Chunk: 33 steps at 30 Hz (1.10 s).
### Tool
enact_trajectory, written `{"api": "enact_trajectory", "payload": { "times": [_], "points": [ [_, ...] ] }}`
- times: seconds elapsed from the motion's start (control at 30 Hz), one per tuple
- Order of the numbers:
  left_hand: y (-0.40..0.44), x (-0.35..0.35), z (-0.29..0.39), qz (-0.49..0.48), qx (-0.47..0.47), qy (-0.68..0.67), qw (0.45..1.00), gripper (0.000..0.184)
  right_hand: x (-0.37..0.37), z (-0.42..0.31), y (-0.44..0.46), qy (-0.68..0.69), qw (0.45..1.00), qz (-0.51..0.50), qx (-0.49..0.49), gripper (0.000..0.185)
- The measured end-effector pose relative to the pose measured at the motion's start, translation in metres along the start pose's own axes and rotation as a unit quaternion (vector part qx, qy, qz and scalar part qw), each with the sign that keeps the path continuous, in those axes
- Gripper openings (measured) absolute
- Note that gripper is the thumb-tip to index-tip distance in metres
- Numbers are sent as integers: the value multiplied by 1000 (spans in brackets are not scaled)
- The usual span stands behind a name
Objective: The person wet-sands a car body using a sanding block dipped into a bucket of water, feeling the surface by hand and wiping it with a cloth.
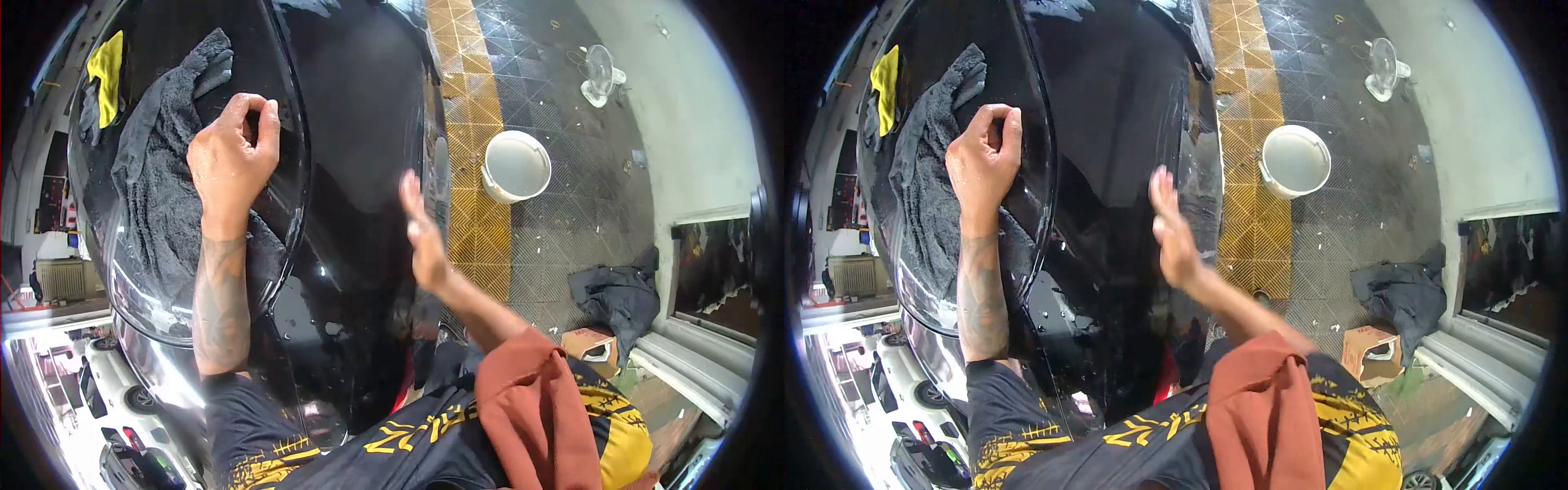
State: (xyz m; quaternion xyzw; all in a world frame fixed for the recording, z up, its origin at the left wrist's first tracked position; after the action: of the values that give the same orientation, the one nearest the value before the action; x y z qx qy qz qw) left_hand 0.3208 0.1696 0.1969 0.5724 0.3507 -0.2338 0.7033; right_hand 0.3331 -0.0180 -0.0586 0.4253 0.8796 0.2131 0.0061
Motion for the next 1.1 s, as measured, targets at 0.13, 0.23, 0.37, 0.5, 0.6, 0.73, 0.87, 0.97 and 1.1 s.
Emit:
{"api": "enact_trajectory", "payload": {
  "times": [0.13, 0.23, 0.37, 0.5, 0.6, 0.73, 0.87, 0.97, 1.1],
  "points": [
    [1, -2, -2, -10, -8, 28, 1000, 13, -8, 13, 38, -8, 1000, 3, 16, 58],
    [-1, -5, 1, 9, 17, 36, 999, 13, -29, 59, 83, -117, 993, -3, -13, 59],
    [-1, -3, -1, 11, 16, 33, 999, 14, 14, -13, -28, -65, 997, -34, -7, 68],
    [-2, -1, -3, 4, 14, 45, 999, 16, 2, -4, -13, -73, 997, -27, -18, 65],
    [-1, 0, -6, -1, 8, 48, 999, 18, -30, 52, 57, 71, 994, 41, 70, 60],
    [-1, 1, -6, -5, 8, 59, 998, 19, 30, -41, -52, 30, 999, -25, -22, 63],
    [-1, 0, -4, -16, 0, 60, 998, 21, 26, -37, -38, -186, 980, -55, -48, 65],
    [-1, 0, -6, -7, 3, 53, 999, 23, 0, 13, 48, -338, 935, 4, -108, 57],
    [0, 0, -5, -12, -1, 44, 999, 28, 32, -36, -20, -293, 954, -28, -46, 64]
  ]
}}
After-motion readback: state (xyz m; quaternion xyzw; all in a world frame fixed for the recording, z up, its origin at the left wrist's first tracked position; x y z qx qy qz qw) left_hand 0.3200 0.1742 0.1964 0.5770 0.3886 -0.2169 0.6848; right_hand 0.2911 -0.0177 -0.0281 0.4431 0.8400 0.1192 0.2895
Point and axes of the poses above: each hand's wrist, its own y-axis towards the middle knuckle, its own x-axis out of the palm, z = x × y, the point moved 9 cm from there along y, towards the middle knuckle, and after that the axes turned 3 degrees about y, right-handed, at the moved point
